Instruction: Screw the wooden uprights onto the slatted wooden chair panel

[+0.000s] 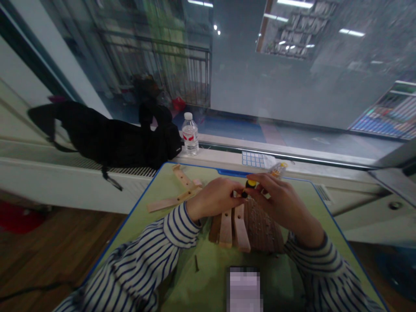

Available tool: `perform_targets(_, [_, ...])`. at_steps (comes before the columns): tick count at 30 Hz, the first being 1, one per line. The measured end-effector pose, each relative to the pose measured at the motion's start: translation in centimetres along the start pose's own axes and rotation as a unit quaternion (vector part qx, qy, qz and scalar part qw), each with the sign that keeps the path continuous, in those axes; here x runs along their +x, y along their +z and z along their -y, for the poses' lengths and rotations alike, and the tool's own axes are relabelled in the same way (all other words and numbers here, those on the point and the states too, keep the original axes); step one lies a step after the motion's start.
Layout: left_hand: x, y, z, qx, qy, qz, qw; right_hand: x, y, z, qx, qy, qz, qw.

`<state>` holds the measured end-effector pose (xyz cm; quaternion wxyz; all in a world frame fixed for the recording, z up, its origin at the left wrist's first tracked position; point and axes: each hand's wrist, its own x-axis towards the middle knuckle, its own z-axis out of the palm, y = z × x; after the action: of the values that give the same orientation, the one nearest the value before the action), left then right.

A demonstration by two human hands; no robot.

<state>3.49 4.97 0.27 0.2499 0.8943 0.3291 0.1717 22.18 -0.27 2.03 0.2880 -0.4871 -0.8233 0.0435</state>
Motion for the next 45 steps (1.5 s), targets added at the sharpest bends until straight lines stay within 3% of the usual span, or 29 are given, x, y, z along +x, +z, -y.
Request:
perform_targets(4, [0.07,0.33,0.04,0.006,-0.01,-0.023,1.0,0.09,-0.12,0.09,-0.004,-0.002,0.007,1.0])
perform_targets(13, [0.08,0.34,0.01,0.027,0.001,-0.014,1.0,-0.12,-0.22,0.33,0.009,-0.049,-0.006,0.999])
perform_targets(24, [0.02,0.08,-0.3,-0.006,0.007,0.01,1.0,0.09,-0.13,0.19,0.006,-0.016,0.0,1.0])
perform_targets(37, [0.24,0.67,0.14,0.009,-0.013,-0.034,0.999,0.14,-0.16,0.14,-0.001,-0.008,-0.002,1.0])
perform_targets(45, [0.21,0.37,-0.06,0.011,-0.014,-0.025,1.0,-0.07,-0.21,0.05,0.007,-0.025,-0.014,1.0])
